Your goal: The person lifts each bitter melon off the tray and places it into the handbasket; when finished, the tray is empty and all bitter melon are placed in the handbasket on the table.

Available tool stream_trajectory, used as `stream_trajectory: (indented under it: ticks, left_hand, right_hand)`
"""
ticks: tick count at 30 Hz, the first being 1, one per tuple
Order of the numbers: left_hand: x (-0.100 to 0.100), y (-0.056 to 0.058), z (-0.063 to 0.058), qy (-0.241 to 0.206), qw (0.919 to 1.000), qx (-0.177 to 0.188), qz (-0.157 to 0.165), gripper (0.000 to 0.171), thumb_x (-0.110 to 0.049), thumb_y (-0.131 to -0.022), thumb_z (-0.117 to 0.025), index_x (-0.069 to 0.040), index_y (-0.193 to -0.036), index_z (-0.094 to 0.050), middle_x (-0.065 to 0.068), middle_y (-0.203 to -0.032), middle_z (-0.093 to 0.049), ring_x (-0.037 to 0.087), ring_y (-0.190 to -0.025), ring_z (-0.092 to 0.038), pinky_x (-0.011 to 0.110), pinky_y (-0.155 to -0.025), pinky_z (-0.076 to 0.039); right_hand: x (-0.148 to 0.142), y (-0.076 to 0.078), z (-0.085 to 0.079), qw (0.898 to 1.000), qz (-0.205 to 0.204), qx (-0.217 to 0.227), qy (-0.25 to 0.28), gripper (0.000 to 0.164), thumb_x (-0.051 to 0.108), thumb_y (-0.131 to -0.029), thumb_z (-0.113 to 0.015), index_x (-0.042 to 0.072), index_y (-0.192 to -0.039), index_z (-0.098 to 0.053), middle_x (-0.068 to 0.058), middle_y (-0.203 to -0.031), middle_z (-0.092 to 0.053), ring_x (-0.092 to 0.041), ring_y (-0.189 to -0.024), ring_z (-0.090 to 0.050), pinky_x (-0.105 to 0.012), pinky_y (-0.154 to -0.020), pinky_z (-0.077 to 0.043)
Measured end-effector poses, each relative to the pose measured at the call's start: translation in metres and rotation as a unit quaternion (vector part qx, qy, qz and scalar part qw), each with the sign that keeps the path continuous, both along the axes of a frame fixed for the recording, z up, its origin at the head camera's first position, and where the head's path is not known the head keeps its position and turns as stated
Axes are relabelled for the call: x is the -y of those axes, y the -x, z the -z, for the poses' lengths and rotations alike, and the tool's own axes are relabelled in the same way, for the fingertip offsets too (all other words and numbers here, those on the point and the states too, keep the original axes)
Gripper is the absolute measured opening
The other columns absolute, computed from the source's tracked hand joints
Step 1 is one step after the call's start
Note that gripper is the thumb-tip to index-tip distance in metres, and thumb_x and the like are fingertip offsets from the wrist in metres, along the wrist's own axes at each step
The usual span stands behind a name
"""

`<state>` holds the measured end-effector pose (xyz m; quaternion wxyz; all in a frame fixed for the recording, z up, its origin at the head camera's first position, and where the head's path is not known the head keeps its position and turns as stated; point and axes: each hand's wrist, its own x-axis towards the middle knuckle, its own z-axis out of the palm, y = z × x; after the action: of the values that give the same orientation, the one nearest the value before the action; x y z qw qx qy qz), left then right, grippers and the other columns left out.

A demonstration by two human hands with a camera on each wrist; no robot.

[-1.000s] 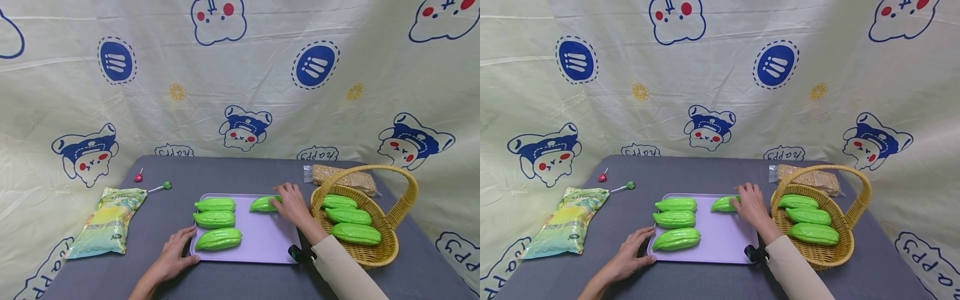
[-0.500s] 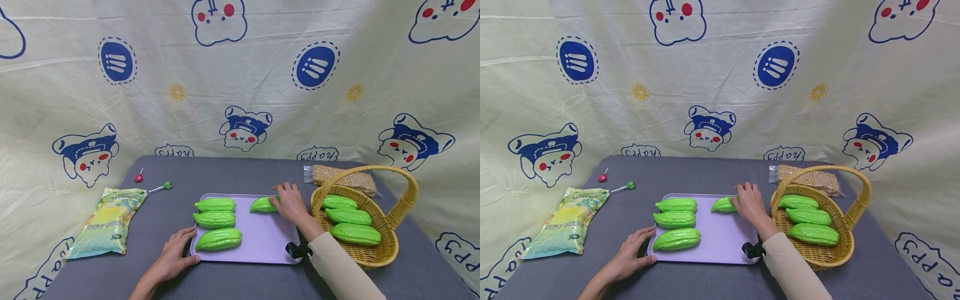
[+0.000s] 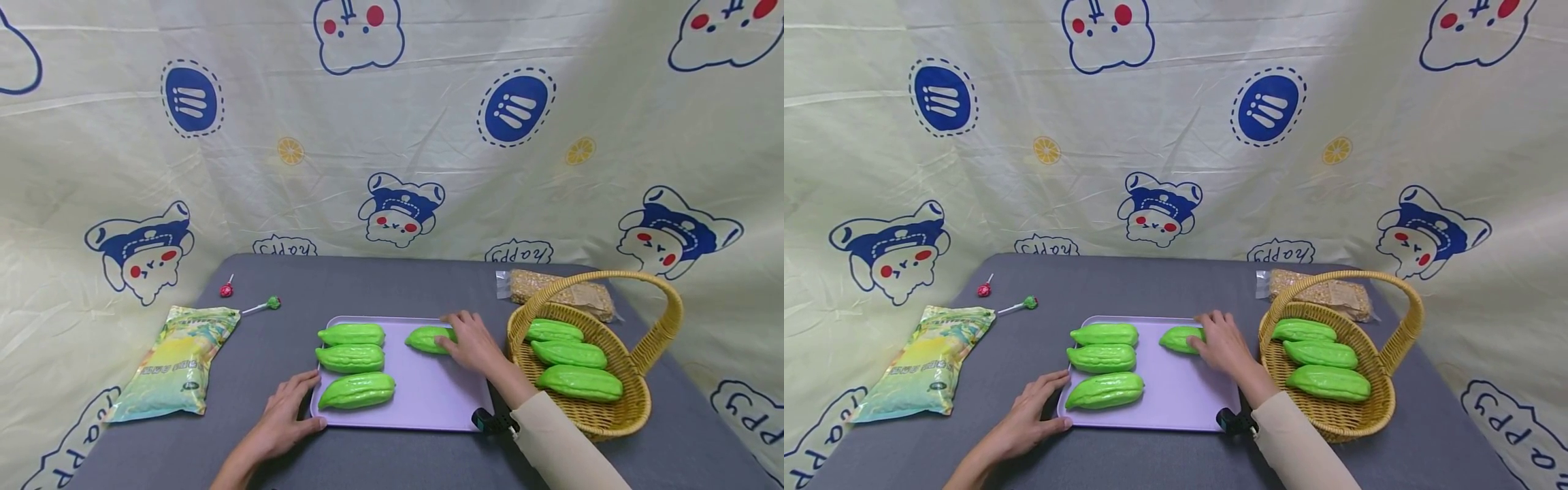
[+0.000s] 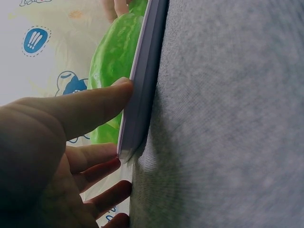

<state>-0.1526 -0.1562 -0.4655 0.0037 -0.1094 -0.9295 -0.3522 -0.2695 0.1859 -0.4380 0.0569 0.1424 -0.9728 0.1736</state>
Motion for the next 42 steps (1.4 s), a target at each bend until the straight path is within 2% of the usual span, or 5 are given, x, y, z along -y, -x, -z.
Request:
stream_trajectory:
  ticks: [11,17,25,35,42]
  left_hand:
    - [0.0,0.0,0.0,0.002,1.0,-0.002,0.001,0.068,-0.028,-0.071,-0.078,-0.007,-0.131,-0.053,0.006,-0.14,-0.048,0.029,-0.124,-0.042,0.045,-0.092,-0.032]
    - [0.001,0.0,0.001,0.001,0.9999,-0.012,0.004,0.067,-0.028,-0.072,-0.077,-0.007,-0.131,-0.053,0.007,-0.139,-0.049,0.03,-0.125,-0.042,0.046,-0.092,-0.032]
    - [0.001,-0.001,0.001,-0.001,0.9999,-0.015,0.006,0.067,-0.029,-0.072,-0.077,-0.007,-0.131,-0.053,0.006,-0.139,-0.049,0.03,-0.125,-0.042,0.046,-0.092,-0.032]
    - [0.0,-0.001,0.001,-0.004,0.9999,-0.012,0.005,0.067,-0.028,-0.072,-0.077,-0.007,-0.131,-0.053,0.007,-0.139,-0.049,0.031,-0.125,-0.042,0.047,-0.092,-0.032]
    - [0.0,-0.001,0.0,-0.002,1.0,-0.008,0.005,0.067,-0.029,-0.072,-0.077,-0.007,-0.131,-0.053,0.006,-0.139,-0.048,0.03,-0.125,-0.042,0.047,-0.093,-0.032]
  right_hand:
    - [-0.002,-0.009,0.005,1.0,-0.012,-0.002,-0.004,0.052,0.035,-0.084,-0.066,0.006,-0.126,-0.056,-0.017,-0.118,-0.057,-0.032,-0.105,-0.051,-0.046,-0.085,-0.043]
    - [-0.005,-0.01,0.006,1.0,-0.007,0.01,0.01,0.052,0.038,-0.085,-0.065,0.006,-0.126,-0.057,-0.015,-0.115,-0.059,-0.029,-0.101,-0.052,-0.042,-0.08,-0.042]
    - [-0.007,-0.011,0.006,0.999,0.003,0.022,0.041,0.046,0.035,-0.091,-0.058,0.005,-0.125,-0.057,-0.019,-0.12,-0.059,-0.035,-0.109,-0.053,-0.05,-0.089,-0.041]
    - [-0.009,-0.01,0.011,0.999,0.001,0.009,0.052,0.042,0.035,-0.09,-0.059,0.005,-0.12,-0.06,-0.017,-0.119,-0.062,-0.036,-0.11,-0.056,-0.052,-0.089,-0.042]
    - [-0.007,-0.015,0.009,0.998,-0.005,-0.007,0.063,0.039,0.034,-0.085,-0.066,0.008,-0.115,-0.062,-0.012,-0.113,-0.064,-0.027,-0.099,-0.058,-0.043,-0.079,-0.043]
